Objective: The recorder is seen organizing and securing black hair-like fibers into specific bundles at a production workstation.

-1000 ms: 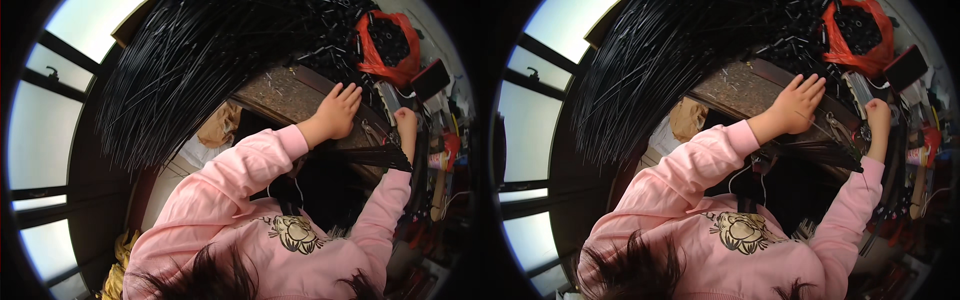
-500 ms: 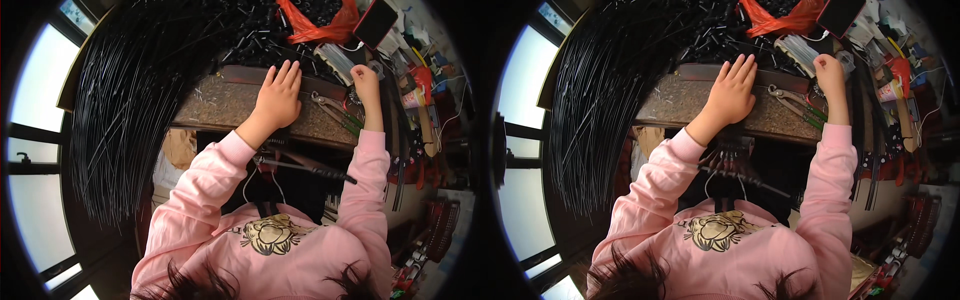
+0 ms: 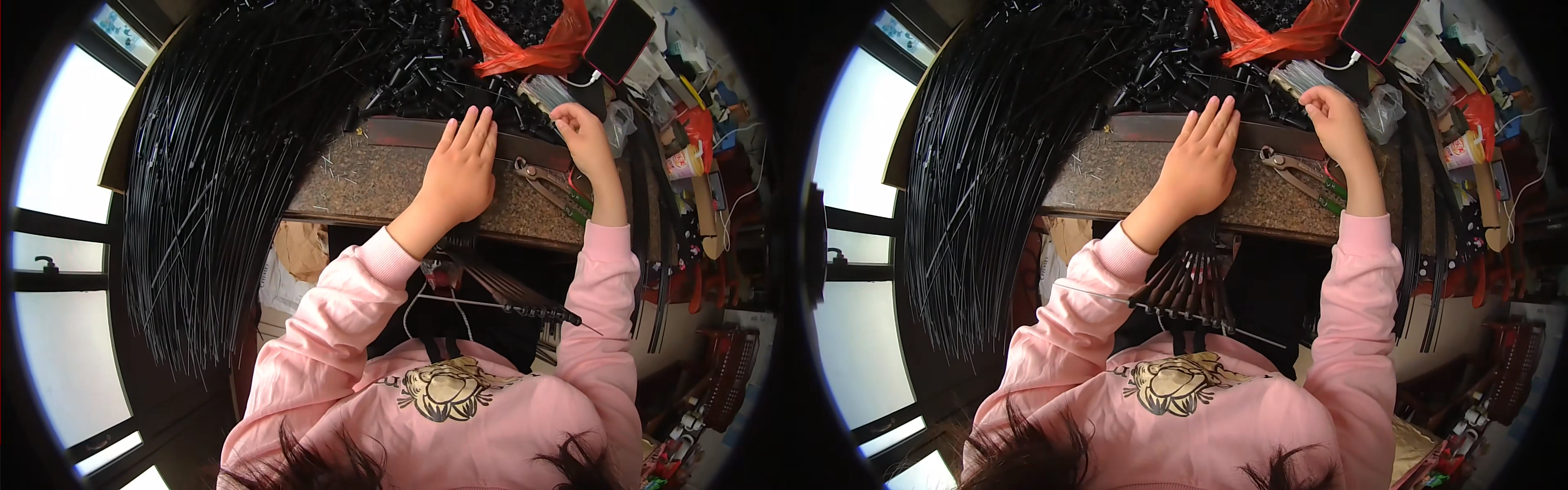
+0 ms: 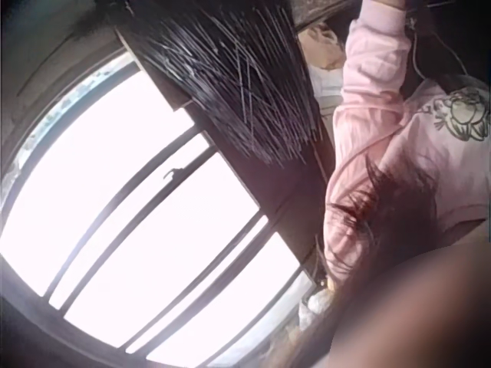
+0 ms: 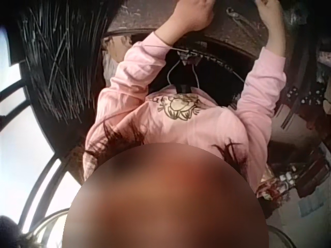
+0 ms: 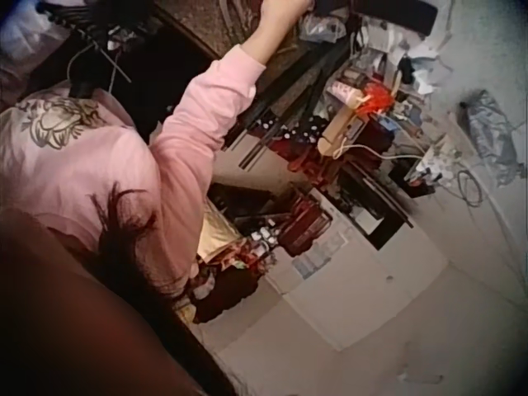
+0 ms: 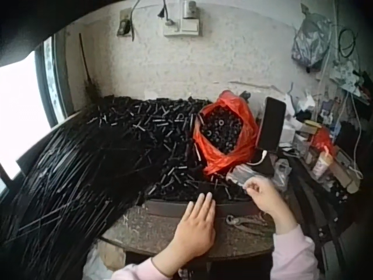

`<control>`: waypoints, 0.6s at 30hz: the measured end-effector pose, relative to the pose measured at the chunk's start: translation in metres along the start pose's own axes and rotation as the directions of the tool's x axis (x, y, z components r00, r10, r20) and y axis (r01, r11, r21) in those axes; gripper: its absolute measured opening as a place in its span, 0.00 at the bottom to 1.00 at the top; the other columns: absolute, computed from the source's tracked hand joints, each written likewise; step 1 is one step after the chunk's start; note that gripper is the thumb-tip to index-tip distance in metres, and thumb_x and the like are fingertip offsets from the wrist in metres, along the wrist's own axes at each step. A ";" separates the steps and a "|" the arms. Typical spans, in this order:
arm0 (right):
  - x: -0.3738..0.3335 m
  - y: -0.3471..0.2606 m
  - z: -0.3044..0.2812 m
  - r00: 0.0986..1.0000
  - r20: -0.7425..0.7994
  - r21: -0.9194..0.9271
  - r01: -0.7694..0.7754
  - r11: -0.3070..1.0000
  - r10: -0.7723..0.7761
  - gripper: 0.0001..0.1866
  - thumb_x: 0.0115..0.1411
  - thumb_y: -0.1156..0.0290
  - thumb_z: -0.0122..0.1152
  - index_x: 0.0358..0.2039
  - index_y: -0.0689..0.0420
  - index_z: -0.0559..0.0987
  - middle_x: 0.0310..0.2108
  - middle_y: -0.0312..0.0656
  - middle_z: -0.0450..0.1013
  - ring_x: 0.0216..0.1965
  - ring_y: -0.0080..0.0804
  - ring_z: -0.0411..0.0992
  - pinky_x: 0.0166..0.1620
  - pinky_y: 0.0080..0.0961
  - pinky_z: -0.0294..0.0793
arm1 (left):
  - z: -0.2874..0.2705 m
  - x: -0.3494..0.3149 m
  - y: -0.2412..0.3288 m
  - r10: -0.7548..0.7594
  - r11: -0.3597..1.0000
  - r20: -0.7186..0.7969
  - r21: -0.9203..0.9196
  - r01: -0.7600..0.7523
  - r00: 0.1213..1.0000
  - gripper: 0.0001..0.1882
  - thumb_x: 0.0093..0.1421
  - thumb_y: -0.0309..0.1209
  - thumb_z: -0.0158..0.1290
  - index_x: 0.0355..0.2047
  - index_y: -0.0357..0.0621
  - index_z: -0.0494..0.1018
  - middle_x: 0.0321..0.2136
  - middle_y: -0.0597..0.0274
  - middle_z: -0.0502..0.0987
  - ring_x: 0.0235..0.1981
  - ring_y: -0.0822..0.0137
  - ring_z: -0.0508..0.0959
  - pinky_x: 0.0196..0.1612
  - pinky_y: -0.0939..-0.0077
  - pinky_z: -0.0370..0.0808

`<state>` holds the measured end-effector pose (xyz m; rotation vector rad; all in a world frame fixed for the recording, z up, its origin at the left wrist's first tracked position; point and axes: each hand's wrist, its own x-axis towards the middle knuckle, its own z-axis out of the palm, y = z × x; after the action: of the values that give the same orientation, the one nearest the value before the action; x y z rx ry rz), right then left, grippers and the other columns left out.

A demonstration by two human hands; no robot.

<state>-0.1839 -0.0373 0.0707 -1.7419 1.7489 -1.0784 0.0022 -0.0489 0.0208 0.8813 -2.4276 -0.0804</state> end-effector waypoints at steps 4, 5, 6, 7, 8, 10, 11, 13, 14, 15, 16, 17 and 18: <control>0.009 -0.001 0.009 0.970 -0.116 -0.185 0.192 0.964 -0.215 0.03 0.43 0.81 0.46 0.21 0.63 0.67 0.17 0.32 0.59 0.18 0.16 0.54 0.22 0.11 0.55 | -0.002 -0.001 0.000 0.003 1.000 0.005 -0.009 -0.003 1.000 0.26 0.42 0.29 0.40 0.44 0.31 0.53 0.48 0.49 0.50 0.50 0.55 0.50 0.50 0.66 0.48; 0.010 -0.002 0.010 0.963 -0.124 -0.217 0.207 0.954 -0.238 0.03 0.42 0.81 0.46 0.21 0.63 0.67 0.16 0.33 0.59 0.17 0.17 0.54 0.21 0.12 0.54 | -0.002 -0.001 0.000 0.006 1.000 0.006 -0.009 -0.006 1.000 0.26 0.42 0.29 0.40 0.44 0.31 0.53 0.48 0.49 0.50 0.50 0.55 0.50 0.50 0.66 0.48; 0.011 -0.004 0.011 0.964 -0.123 -0.212 0.208 0.955 -0.238 0.03 0.42 0.81 0.46 0.21 0.63 0.67 0.16 0.33 0.59 0.17 0.17 0.54 0.21 0.12 0.54 | -0.001 -0.002 0.001 0.004 1.000 0.009 -0.005 -0.004 1.000 0.26 0.42 0.29 0.40 0.44 0.31 0.53 0.48 0.49 0.50 0.50 0.55 0.50 0.50 0.66 0.48; 0.012 -0.005 0.012 0.968 -0.116 -0.235 0.191 0.953 -0.223 0.03 0.42 0.82 0.46 0.21 0.63 0.67 0.16 0.34 0.58 0.17 0.18 0.54 0.21 0.12 0.55 | -0.001 -0.002 0.002 -0.005 1.000 0.006 0.003 0.005 1.000 0.26 0.42 0.29 0.40 0.44 0.31 0.52 0.48 0.48 0.50 0.50 0.54 0.50 0.50 0.66 0.48; 0.012 -0.006 0.013 0.972 -0.110 -0.257 0.175 0.950 -0.209 0.03 0.42 0.82 0.46 0.21 0.63 0.67 0.16 0.34 0.58 0.16 0.18 0.54 0.21 0.12 0.55 | -0.001 -0.003 0.002 -0.014 1.000 0.002 0.012 0.014 1.000 0.27 0.42 0.30 0.40 0.44 0.30 0.52 0.48 0.48 0.50 0.50 0.54 0.50 0.50 0.66 0.48; 0.013 -0.005 0.015 0.967 -0.117 -0.265 0.191 0.945 -0.228 0.03 0.42 0.82 0.46 0.21 0.63 0.67 0.16 0.35 0.58 0.16 0.18 0.54 0.21 0.12 0.55 | -0.002 -0.005 0.004 -0.026 0.999 0.005 0.027 0.026 1.000 0.27 0.42 0.30 0.40 0.44 0.30 0.52 0.48 0.48 0.50 0.50 0.54 0.50 0.49 0.66 0.49; 0.014 -0.005 0.016 0.962 -0.121 -0.276 0.205 0.939 -0.245 0.02 0.42 0.82 0.46 0.20 0.63 0.67 0.16 0.35 0.58 0.16 0.19 0.54 0.21 0.13 0.56 | -0.003 -0.006 0.005 -0.038 0.999 0.006 0.038 0.038 0.999 0.27 0.42 0.30 0.40 0.44 0.30 0.52 0.48 0.48 0.51 0.50 0.54 0.51 0.49 0.65 0.49; 0.013 -0.006 0.016 0.962 -0.113 -0.274 0.211 0.938 -0.249 0.02 0.42 0.82 0.46 0.20 0.63 0.66 0.16 0.35 0.58 0.16 0.19 0.55 0.21 0.13 0.56 | -0.005 -0.010 0.008 -0.045 0.998 0.016 0.039 0.045 0.999 0.27 0.42 0.30 0.40 0.44 0.31 0.52 0.48 0.48 0.51 0.50 0.54 0.51 0.49 0.65 0.49; 0.013 -0.007 0.016 0.962 -0.108 -0.277 0.215 0.936 -0.253 0.02 0.42 0.82 0.46 0.21 0.63 0.66 0.16 0.35 0.58 0.16 0.19 0.55 0.21 0.13 0.56 | -0.006 -0.012 0.010 -0.049 0.998 0.023 0.036 0.048 0.999 0.28 0.42 0.30 0.40 0.45 0.31 0.52 0.48 0.48 0.51 0.50 0.55 0.51 0.49 0.65 0.49; 0.012 -0.009 0.016 0.962 -0.105 -0.274 0.215 0.938 -0.251 0.02 0.42 0.82 0.46 0.21 0.63 0.66 0.16 0.35 0.58 0.16 0.19 0.55 0.21 0.13 0.56 | -0.008 -0.014 0.012 -0.052 0.998 0.026 0.038 0.051 0.998 0.28 0.42 0.30 0.40 0.45 0.31 0.52 0.48 0.48 0.51 0.50 0.55 0.51 0.49 0.65 0.49; 0.012 -0.012 0.017 0.960 -0.108 -0.260 0.222 0.940 -0.257 0.02 0.42 0.82 0.46 0.21 0.63 0.66 0.16 0.36 0.58 0.17 0.19 0.55 0.22 0.13 0.56 | -0.009 -0.016 0.014 -0.058 0.998 0.037 0.027 0.057 0.998 0.28 0.43 0.31 0.40 0.45 0.31 0.51 0.48 0.48 0.51 0.50 0.55 0.51 0.49 0.65 0.49; 0.012 -0.013 0.018 0.959 -0.111 -0.246 0.228 0.942 -0.261 0.03 0.42 0.82 0.46 0.21 0.63 0.66 0.16 0.36 0.58 0.17 0.19 0.56 0.22 0.13 0.56 | -0.010 -0.019 0.016 -0.062 0.998 0.049 0.016 0.061 0.997 0.28 0.43 0.31 0.40 0.45 0.31 0.51 0.48 0.48 0.51 0.50 0.55 0.51 0.49 0.65 0.49; 0.013 -0.011 0.019 0.960 -0.110 -0.242 0.226 0.944 -0.258 0.03 0.42 0.82 0.46 0.21 0.63 0.66 0.16 0.36 0.58 0.17 0.19 0.56 0.22 0.13 0.56 | -0.011 -0.020 0.017 -0.064 0.998 0.053 0.017 0.063 0.997 0.28 0.43 0.31 0.40 0.45 0.31 0.51 0.48 0.48 0.51 0.50 0.55 0.51 0.49 0.65 0.49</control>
<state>-0.1634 -0.0526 0.0705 -2.1142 1.8389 -1.1635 0.0111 -0.0217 0.0246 0.9746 -2.4530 -0.1110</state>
